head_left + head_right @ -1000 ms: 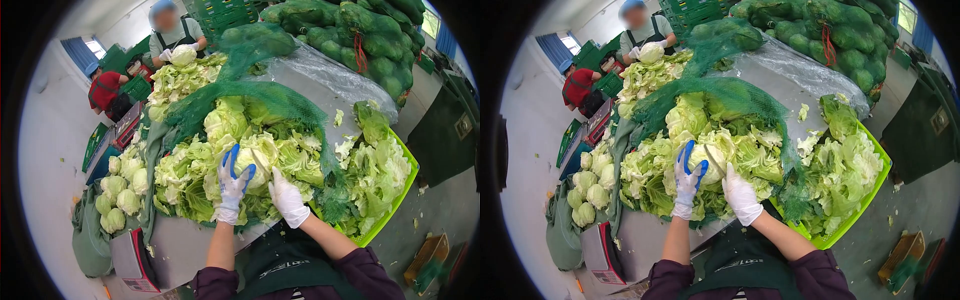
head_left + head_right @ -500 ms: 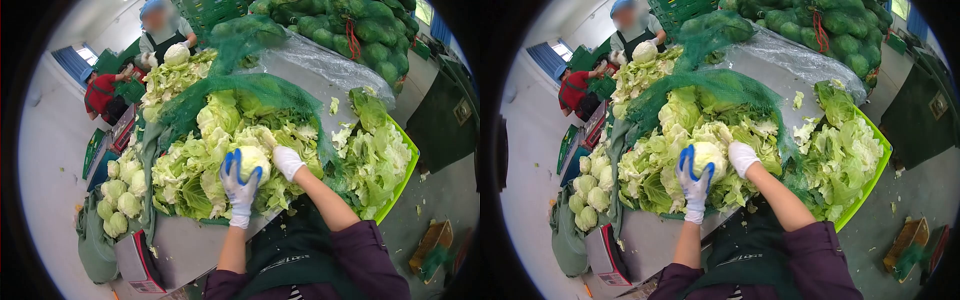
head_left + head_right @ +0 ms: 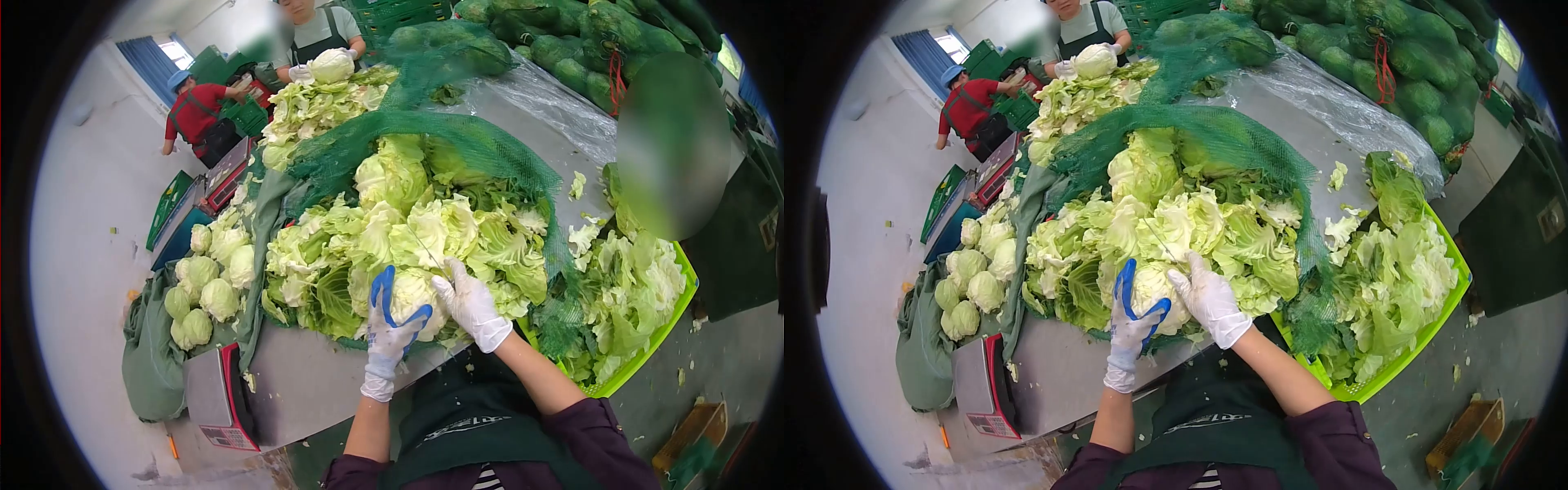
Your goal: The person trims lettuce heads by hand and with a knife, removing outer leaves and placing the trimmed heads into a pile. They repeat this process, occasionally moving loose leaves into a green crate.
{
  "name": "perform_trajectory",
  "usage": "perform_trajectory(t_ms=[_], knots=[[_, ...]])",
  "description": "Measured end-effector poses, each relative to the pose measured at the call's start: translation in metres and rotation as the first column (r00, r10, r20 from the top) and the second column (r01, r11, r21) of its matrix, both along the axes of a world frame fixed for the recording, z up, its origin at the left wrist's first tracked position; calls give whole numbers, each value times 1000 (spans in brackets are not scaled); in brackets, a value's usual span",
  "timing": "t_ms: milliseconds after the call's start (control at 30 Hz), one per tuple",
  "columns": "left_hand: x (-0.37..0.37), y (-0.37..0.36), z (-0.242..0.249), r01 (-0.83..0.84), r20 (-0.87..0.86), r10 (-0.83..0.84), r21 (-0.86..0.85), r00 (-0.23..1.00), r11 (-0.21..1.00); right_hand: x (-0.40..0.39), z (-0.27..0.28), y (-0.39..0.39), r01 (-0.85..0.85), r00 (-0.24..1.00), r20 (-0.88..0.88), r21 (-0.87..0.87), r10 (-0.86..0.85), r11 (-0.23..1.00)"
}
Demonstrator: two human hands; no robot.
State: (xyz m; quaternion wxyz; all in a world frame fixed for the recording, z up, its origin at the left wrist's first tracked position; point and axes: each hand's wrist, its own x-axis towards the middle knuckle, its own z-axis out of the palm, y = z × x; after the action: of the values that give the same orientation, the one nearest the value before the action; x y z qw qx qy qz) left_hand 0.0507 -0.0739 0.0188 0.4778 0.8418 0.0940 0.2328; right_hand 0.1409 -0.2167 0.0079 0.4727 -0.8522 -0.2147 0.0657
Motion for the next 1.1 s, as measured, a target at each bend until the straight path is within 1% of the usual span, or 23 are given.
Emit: perform_trajectory(t_ms=[67, 100, 133, 200, 233, 267, 333, 367, 400, 433, 467, 533, 600, 667, 700, 733, 767, 800, 867, 933, 1000, 1067, 1100], knots=[[-6, 2, -2, 45, 5, -46, 126, 999, 991, 0, 13, -7, -96, 989, 114, -7, 96, 995], [-9, 7, -13, 77, 70, -92, 197, 993, 977, -2, 23, -7, -94, 988, 113, -113, 107, 989], [-9, 5, -12, 75, 69, -90, 196, 994, 978, 4, 14, -4, -96, 988, 111, -114, 109, 989], [-9, -2, -11, 62, 27, -69, 186, 997, 980, 17, 5, 1, -242, 970, 45, 140, 238, 960], [-9, 2, -21, 80, 55, -90, 164, 994, 983, 20, 2, 2, -179, 979, -79, 89, 186, 980], [-10, 4, -25, 77, 57, -87, 162, 995, 984, 31, -2, 3, -182, 979, -78, 87, 189, 979], [-13, 10, -27, 83, 101, -102, 176, 990, 981, 53, -21, 3, -1, 999, 36, -144, 7, 990], [-11, 13, -27, 77, 112, -99, 182, 989, 980, 58, -27, -3, 12, 996, 90, -163, 3, 987], [-12, 15, -28, 99, 75, -109, 127, 991, 987, 58, -28, -8, 25, 990, 142, -180, 1, 983], [-13, 16, -30, 115, 33, -117, 65, 993, 991, 50, -32, -13, -37, 954, 298, -34, 45, 999], [-13, 16, -29, 108, 29, -110, 60, 994, 992, 36, -18, -18, -44, 955, 293, -38, 53, 998], [-8, 16, -27, 172, 85, -152, -327, 985, 929, 8, 21, -27, -166, 969, 144, -224, 201, 960], [-4, 8, -12, 177, 105, -146, -420, 984, 890, -6, 30, -27, -235, 957, 98, -286, 272, 929], [-4, -8, 16, 229, 171, -152, -718, 974, 657, -12, 31, -22, -301, 941, 44, -337, 334, 892], [-1, -6, 8, 175, 143, -115, -554, 983, 814, -13, 28, -18, -290, 939, 76, -344, 334, 893], [1, -7, 6, 177, 145, -115, -554, 983, 814, -12, 25, -15, -281, 936, 107, -351, 336, 893], [3, -9, 5, 170, 160, -89, -622, 983, 764, -9, 16, -12, -226, 920, 249, -296, 304, 928], [4, -9, 5, 163, 174, -58, -686, 983, 709, -4, 9, -7, -229, 917, 253, -297, 308, 927], [4, -9, 5, 131, 149, -47, -626, 988, 769, 1, 8, 3, -159, 928, 280, -304, 247, 939], [3, -7, 1, 99, 126, -33, -559, 992, 823, 12, 19, 11, -131, 959, 200, -307, 198, 943], [-1, -6, -16, 83, 140, -38, -336, 989, 938, 31, 20, 17, -47, 987, 134, -290, 89, 956], [-8, 0, -29, 89, 118, -50, -362, 992, 928, 43, 21, 13, -94, 989, 77, -344, 128, 934], [-9, 3, -32, 77, 105, -52, -248, 993, 966, 39, 24, 11, -179, 971, 112, -257, 213, 950]])
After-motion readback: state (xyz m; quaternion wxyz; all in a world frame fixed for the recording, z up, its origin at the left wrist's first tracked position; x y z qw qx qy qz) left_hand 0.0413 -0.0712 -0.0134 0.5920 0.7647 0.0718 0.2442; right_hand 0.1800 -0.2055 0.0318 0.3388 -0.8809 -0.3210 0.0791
